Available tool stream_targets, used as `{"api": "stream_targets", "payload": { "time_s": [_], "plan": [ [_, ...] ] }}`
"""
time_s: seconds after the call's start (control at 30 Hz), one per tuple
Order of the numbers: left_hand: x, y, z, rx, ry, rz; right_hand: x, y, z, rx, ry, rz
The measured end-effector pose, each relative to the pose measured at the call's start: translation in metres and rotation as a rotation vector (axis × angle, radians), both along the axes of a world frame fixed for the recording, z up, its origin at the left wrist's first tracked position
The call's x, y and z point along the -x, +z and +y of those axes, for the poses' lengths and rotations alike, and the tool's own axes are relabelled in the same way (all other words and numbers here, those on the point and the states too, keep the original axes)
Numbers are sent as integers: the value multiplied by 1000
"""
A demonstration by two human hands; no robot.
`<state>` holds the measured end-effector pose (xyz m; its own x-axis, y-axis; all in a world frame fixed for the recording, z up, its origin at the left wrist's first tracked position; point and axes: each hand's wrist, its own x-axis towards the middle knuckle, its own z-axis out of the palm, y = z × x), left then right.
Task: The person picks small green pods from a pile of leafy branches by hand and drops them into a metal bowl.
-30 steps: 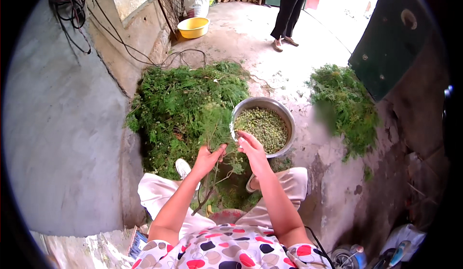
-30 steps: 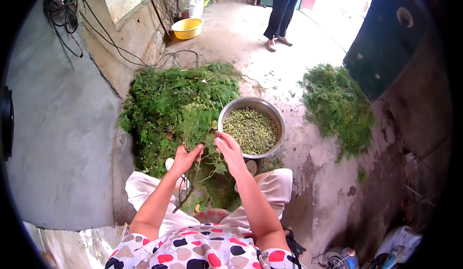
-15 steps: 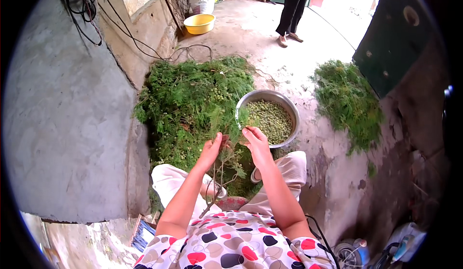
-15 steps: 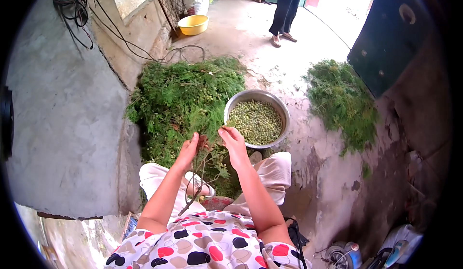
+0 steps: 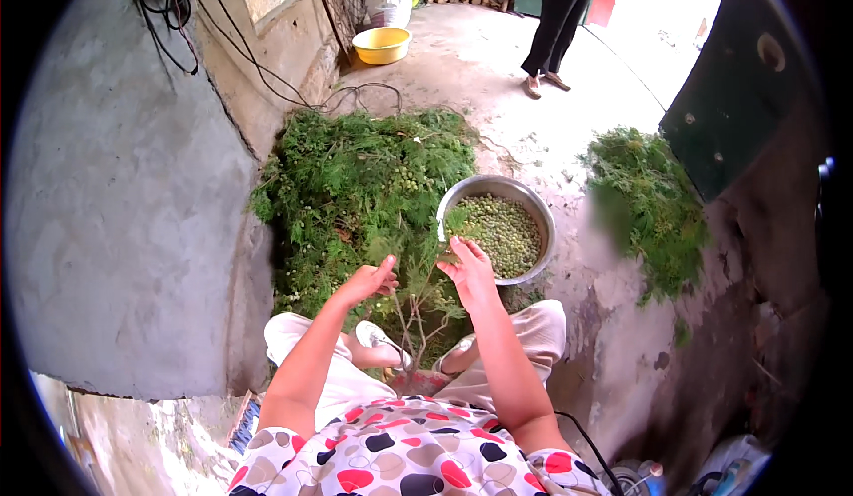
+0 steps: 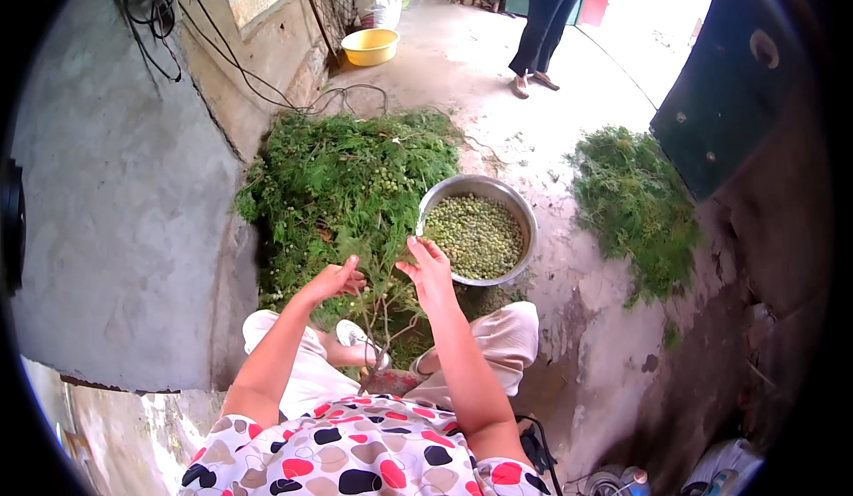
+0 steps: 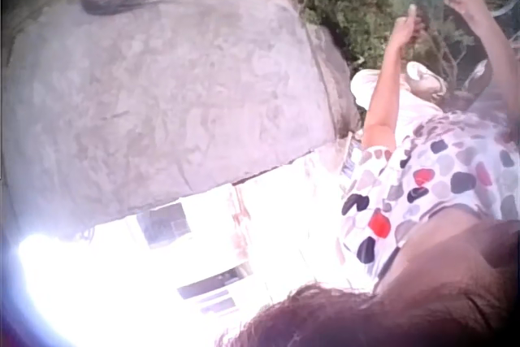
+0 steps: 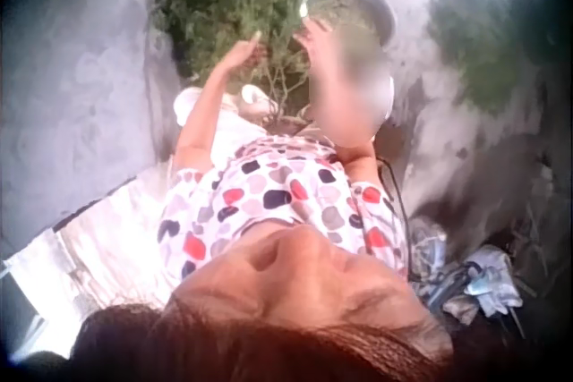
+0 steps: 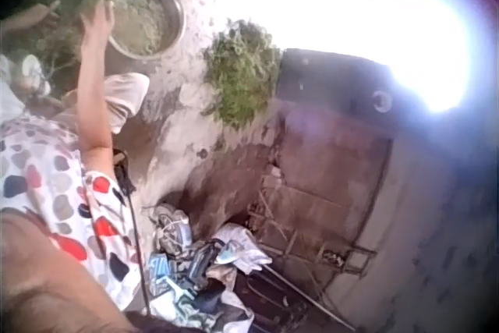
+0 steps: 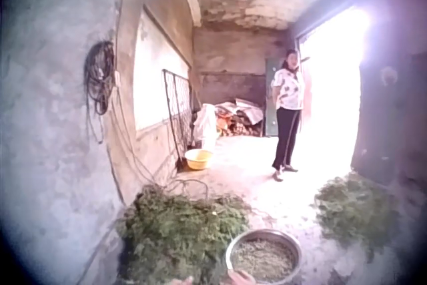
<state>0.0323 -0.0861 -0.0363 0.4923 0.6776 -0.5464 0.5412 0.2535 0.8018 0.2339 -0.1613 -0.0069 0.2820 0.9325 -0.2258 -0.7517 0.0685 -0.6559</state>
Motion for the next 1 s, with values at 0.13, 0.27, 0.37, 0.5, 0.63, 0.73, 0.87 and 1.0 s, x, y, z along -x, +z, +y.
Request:
{"api": "stream_targets", "payload": {
  "time_s": [0.13,0.27,0.37,0.5,0.63,0.73,0.87,1.0],
  "plan": [
    [9,-12,17,-223,49,60,13,-9,12,17,39,-16],
    [-8,-2,1,-417,130,-294,26,-16,24,35,127,-68],
    [-29,-13,-6,-381,106,-524,25,-20,28,46,137,-193],
    [-41,-25,-8,-267,179,-641,28,-33,33,56,216,-306],
    [-47,-6,-5,-143,281,-476,24,-23,18,-42,275,-290],
    [-55,-25,7,-86,333,-538,-16,-21,-8,-10,175,-400],
    [-28,-1,37,-23,549,-368,-104,-38,-20,64,-271,-201],
    [17,-10,73,-138,593,-491,-171,-52,-17,14,-505,-269]
  ]
}}
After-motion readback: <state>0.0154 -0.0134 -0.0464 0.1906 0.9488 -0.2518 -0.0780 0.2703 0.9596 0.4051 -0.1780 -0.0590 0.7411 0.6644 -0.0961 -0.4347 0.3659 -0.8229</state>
